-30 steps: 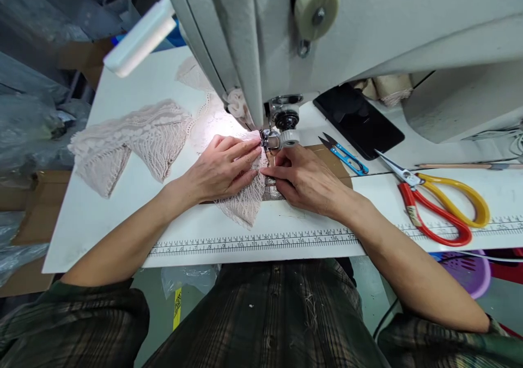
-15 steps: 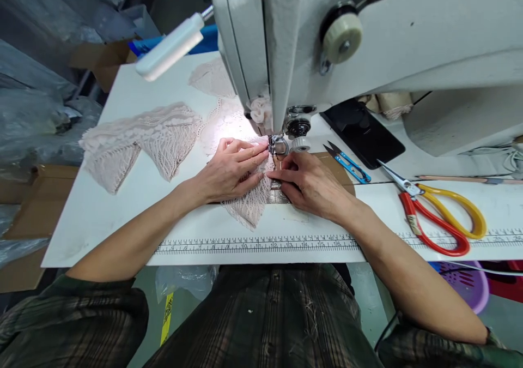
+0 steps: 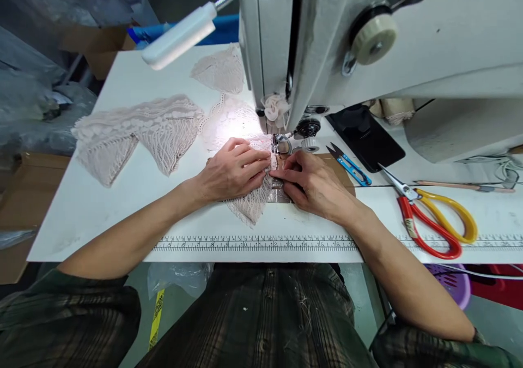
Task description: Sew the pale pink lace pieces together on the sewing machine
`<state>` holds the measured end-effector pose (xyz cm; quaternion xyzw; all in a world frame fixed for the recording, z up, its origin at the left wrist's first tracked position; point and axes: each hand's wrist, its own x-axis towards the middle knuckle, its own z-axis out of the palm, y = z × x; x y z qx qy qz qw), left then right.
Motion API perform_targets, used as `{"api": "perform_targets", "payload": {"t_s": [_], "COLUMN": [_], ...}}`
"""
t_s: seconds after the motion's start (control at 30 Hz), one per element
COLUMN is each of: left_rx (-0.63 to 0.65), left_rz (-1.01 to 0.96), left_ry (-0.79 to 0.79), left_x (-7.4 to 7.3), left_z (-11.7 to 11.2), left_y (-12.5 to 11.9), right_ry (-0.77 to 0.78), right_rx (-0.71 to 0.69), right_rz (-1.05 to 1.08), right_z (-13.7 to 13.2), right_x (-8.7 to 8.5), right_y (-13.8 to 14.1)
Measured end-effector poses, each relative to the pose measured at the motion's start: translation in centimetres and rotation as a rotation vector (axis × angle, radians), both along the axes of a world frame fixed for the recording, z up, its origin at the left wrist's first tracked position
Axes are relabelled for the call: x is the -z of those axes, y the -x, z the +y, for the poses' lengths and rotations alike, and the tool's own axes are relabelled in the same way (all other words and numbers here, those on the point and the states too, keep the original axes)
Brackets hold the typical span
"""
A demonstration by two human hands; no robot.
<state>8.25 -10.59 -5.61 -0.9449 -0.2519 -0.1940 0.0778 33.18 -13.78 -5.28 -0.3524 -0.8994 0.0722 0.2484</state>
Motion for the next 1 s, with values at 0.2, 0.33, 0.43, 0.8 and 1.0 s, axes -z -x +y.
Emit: {"api": "perform_targets", "payload": {"t_s": [0.2,0.33,0.43,0.8,1.0], "left_rx": [0.005,-0.049,-0.08,-0.22,-0.237], "left_rz": [0.054,0.118,0.127,0.102,0.025], "left_ry": [0.023,0.068,0.106,0.155,0.189], "left_x": [-0.5,-0.7,-0.7,-0.2,0.2], "left_z": [0.1,-0.1,-0.1,-0.1,0.6], "left_y": [0.3,0.1,0.0,-1.2,-1.1], "right_ry": [-0.003,-0.019,-0.006,0.026,-0.008], "right_rx": [-0.001,0.026,0.059,0.116,0.123], "right_rz": [-0.009,-0.044,-0.071,-0.145,-0.085], "right_z": [-0.1,-0.1,-0.2,0.6,0.3], "right_x": [0.0,0.2,0.4,0.1,0.6], "right_y": [0.1,0.3,0.5,1.0,0.9]}}
